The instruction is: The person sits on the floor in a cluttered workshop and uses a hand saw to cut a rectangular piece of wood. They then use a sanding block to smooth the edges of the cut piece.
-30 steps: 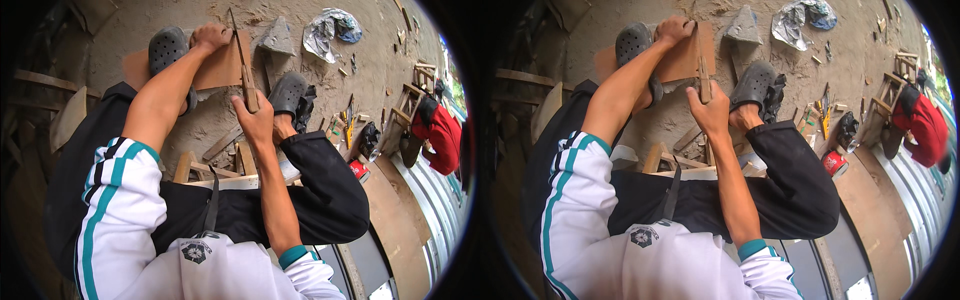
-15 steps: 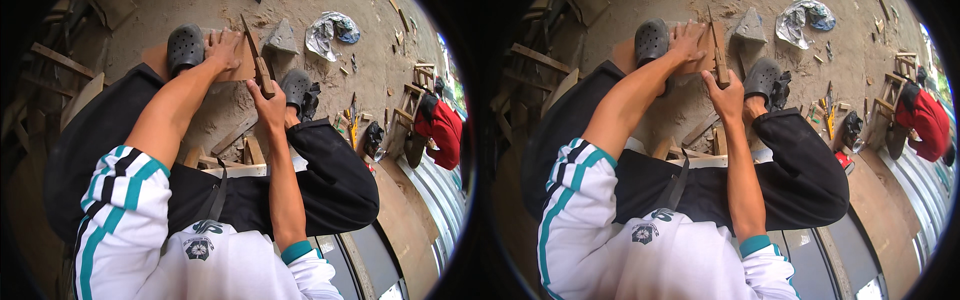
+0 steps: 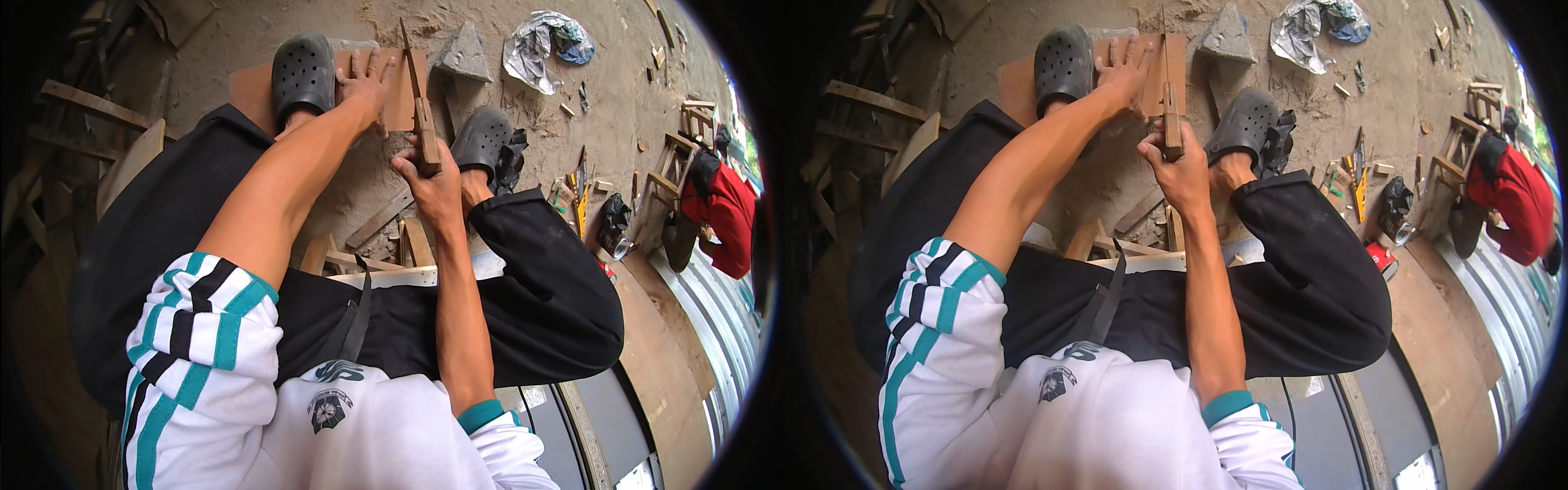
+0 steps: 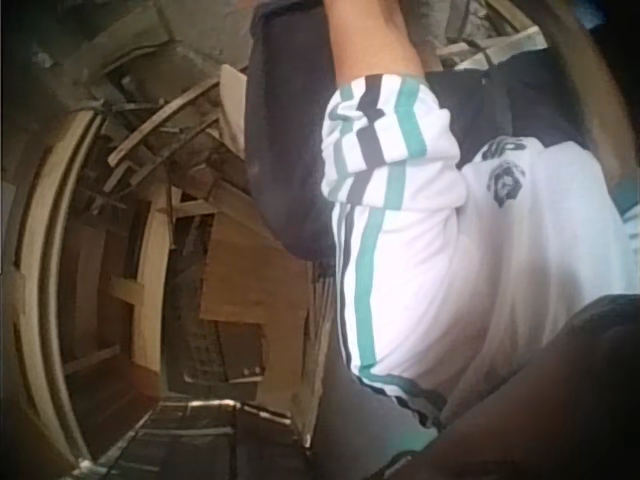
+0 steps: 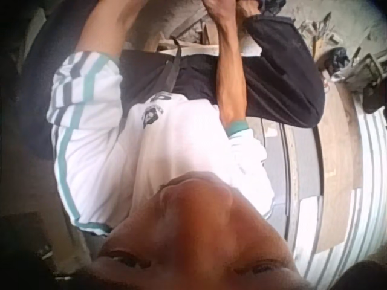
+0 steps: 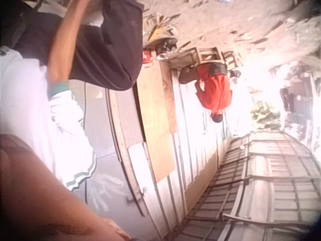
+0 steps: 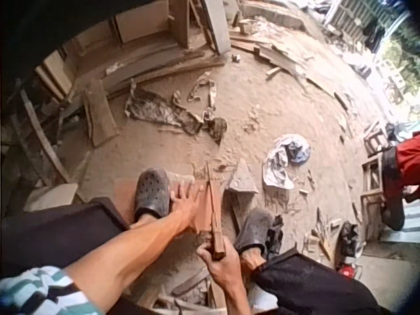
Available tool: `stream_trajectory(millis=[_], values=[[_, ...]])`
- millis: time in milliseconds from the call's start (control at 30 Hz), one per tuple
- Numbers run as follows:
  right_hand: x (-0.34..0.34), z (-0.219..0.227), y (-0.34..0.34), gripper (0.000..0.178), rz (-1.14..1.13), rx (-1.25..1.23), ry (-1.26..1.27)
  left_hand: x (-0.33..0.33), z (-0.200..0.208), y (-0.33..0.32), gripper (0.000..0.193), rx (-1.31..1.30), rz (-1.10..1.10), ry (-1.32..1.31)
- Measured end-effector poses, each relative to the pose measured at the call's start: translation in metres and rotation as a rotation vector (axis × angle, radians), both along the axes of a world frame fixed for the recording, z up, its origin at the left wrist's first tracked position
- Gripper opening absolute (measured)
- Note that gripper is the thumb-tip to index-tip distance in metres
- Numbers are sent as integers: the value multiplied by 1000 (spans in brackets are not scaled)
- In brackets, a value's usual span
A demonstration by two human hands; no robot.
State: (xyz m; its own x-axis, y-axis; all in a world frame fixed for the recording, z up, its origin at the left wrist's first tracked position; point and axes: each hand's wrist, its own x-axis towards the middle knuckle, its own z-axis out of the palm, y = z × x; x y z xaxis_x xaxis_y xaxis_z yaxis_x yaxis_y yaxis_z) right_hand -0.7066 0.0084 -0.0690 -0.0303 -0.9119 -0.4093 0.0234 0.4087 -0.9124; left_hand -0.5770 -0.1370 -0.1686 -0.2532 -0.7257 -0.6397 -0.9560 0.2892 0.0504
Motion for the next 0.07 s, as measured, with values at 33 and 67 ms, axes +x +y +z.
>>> stream_trajectory(millis=[33, 67], values=[[1, 3, -3, 43, 3, -19, -14, 0, 0, 3, 152, -2, -11, 0], [2, 2, 0, 43, 0, -16, -16, 1, 0, 6, 151, -4, -23, 0]])
